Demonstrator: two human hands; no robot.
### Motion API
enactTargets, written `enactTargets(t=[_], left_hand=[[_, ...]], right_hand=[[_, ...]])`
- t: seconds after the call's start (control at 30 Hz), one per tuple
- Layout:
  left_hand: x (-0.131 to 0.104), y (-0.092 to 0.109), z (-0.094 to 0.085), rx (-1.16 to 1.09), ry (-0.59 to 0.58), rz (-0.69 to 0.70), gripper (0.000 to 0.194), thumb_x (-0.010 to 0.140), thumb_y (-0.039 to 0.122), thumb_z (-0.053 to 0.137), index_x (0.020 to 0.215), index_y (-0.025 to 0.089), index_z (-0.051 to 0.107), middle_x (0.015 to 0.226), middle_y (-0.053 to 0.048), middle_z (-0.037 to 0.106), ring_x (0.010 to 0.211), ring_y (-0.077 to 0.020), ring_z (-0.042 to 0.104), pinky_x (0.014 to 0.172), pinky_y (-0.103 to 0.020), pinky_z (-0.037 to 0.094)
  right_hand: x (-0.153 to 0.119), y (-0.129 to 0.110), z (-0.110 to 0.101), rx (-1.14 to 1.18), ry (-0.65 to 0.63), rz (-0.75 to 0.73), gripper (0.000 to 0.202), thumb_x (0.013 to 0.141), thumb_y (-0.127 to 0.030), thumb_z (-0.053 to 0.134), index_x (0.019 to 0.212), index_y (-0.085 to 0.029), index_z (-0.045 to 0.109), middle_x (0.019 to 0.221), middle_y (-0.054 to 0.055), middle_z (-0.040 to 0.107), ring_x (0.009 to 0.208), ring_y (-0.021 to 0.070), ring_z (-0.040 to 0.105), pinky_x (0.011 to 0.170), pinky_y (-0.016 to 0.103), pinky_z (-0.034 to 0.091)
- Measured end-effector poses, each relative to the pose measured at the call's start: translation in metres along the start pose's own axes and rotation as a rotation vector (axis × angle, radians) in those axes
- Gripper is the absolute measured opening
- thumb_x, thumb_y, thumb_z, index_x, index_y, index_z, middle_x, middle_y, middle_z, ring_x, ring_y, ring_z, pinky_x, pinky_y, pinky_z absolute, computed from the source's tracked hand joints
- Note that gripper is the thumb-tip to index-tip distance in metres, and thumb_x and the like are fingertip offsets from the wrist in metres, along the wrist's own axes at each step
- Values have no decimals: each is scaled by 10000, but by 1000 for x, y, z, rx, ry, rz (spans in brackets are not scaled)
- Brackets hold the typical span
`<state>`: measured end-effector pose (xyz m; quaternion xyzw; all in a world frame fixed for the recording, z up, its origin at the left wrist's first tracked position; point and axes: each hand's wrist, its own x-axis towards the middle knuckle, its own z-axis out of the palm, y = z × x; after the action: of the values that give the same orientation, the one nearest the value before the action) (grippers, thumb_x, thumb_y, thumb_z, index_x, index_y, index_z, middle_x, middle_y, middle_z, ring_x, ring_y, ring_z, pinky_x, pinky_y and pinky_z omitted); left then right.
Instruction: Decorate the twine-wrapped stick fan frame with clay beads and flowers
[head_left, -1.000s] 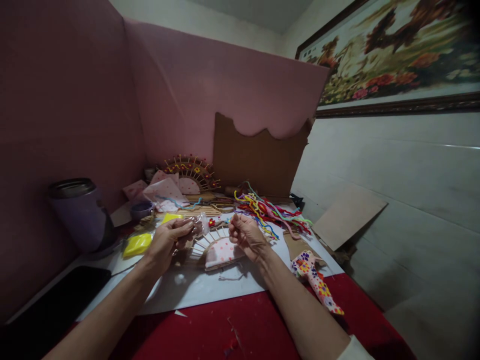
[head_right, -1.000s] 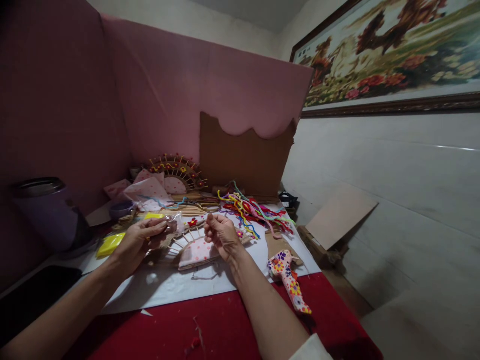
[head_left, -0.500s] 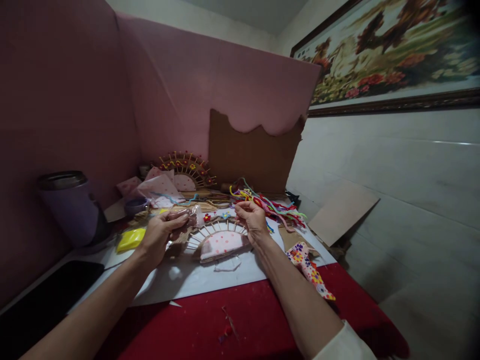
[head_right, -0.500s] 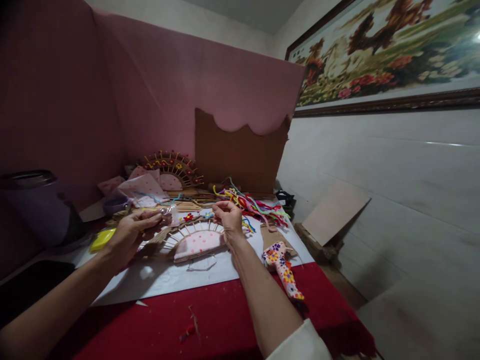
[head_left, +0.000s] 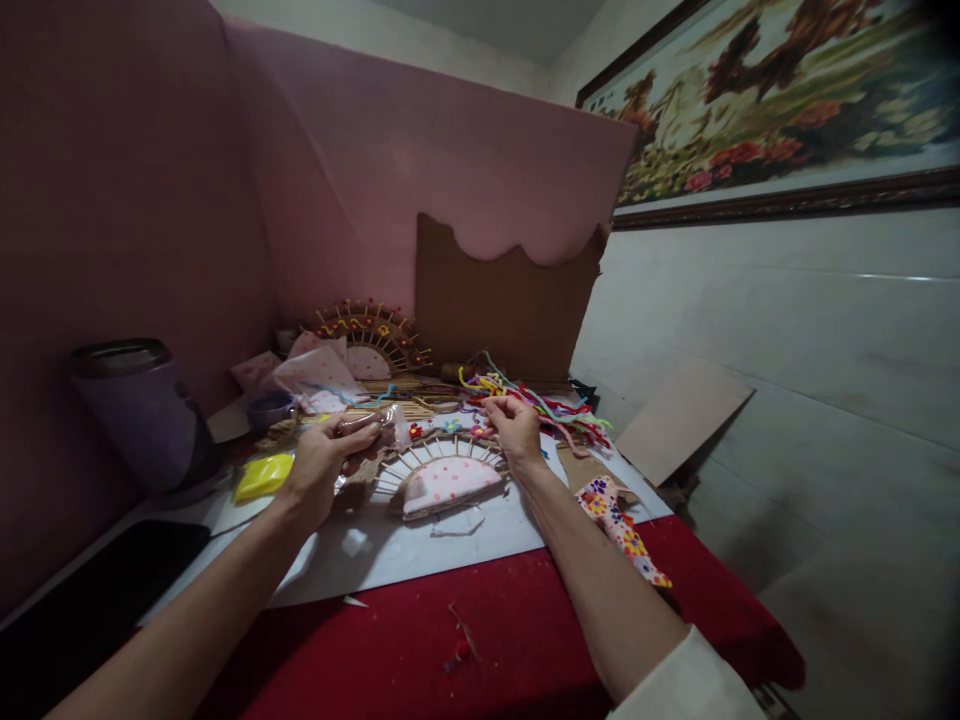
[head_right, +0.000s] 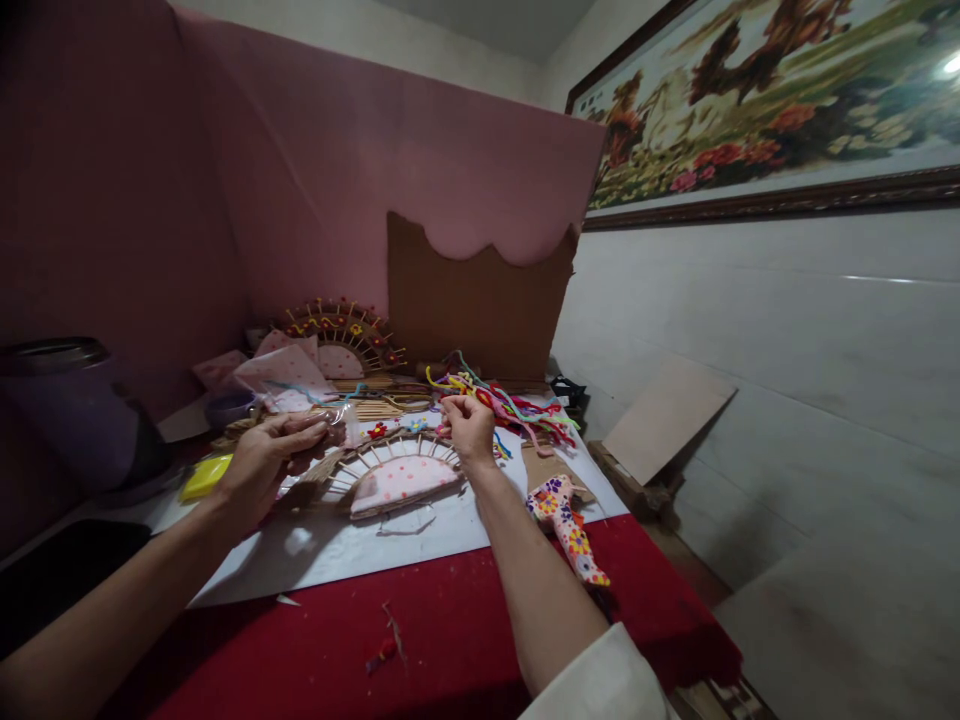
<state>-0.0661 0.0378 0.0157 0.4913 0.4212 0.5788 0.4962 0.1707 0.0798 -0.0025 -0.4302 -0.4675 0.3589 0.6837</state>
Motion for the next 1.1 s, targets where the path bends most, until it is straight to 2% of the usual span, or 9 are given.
enactTargets(t=[0.17,0.33,0.47,0.57,0.73,0.8,0.9,1.0,1.1], left_hand=[[1,1,-1,0,-25,35,278,596,285,761,779,99,669,639,-33,661,459,-51,433,402,-178,218],[1,6,0,-47,83,3,316,528,256,786,780,99,679,645,-32,665,462,-60,469,396,-173,223],[1,7,0,-42,101,2,350,521,261,786,813,97,685,686,-52,680,502,-82,518,391,-173,227],[0,8,2,-39,116,0,325,519,254,783,789,102,683,659,-42,674,476,-74,499,389,-177,223],[-2,7,4,-25,112,-4,311,521,276,779,762,107,679,609,-27,654,432,-67,461,385,-190,196],[-2,6,4,-22,121,-8,336,512,287,781,777,107,678,632,-35,664,441,-72,468,390,-190,207],[-1,6,3,-27,152,-15,374,496,302,786,792,103,675,644,-46,673,452,-79,481,399,-191,229],[0,7,2,-31,168,-28,395,491,318,791,793,93,671,664,-58,682,450,-73,478,397,-186,227],[0,8,1,-36,180,-45,420,486,324,798,806,89,664,681,-64,684,473,-77,496,396,-176,229]], right_hand=[[3,3,-2,-77,28,-64,269,583,-387,722,656,-167,586,545,-30,566,436,96,486,400,223,421],[4,6,-5,-142,45,-116,286,596,-411,714,630,-168,566,517,-40,536,419,82,438,375,205,367],[8,5,-8,-165,34,-135,310,646,-444,650,747,-151,633,612,-3,590,482,98,477,408,216,419],[9,1,-7,-163,25,-148,318,642,-431,654,797,-153,630,669,7,609,540,112,513,448,228,457],[3,-8,-4,-171,17,-176,266,672,-423,664,702,-178,564,578,-42,527,479,82,457,431,201,406],[0,-9,-2,-187,-4,-164,285,707,-452,629,678,-180,549,563,-41,524,453,76,441,416,200,393],[-1,-8,5,-228,-45,-119,274,712,-450,606,716,-183,546,590,-30,557,461,91,494,428,217,434],[5,-7,20,-322,-122,-81,207,682,-371,632,735,-182,563,613,-23,589,502,117,559,458,237,466],[16,-8,36,-478,-240,-84,100,649,-252,661,641,-174,598,547,-24,587,497,126,561,486,243,450]])
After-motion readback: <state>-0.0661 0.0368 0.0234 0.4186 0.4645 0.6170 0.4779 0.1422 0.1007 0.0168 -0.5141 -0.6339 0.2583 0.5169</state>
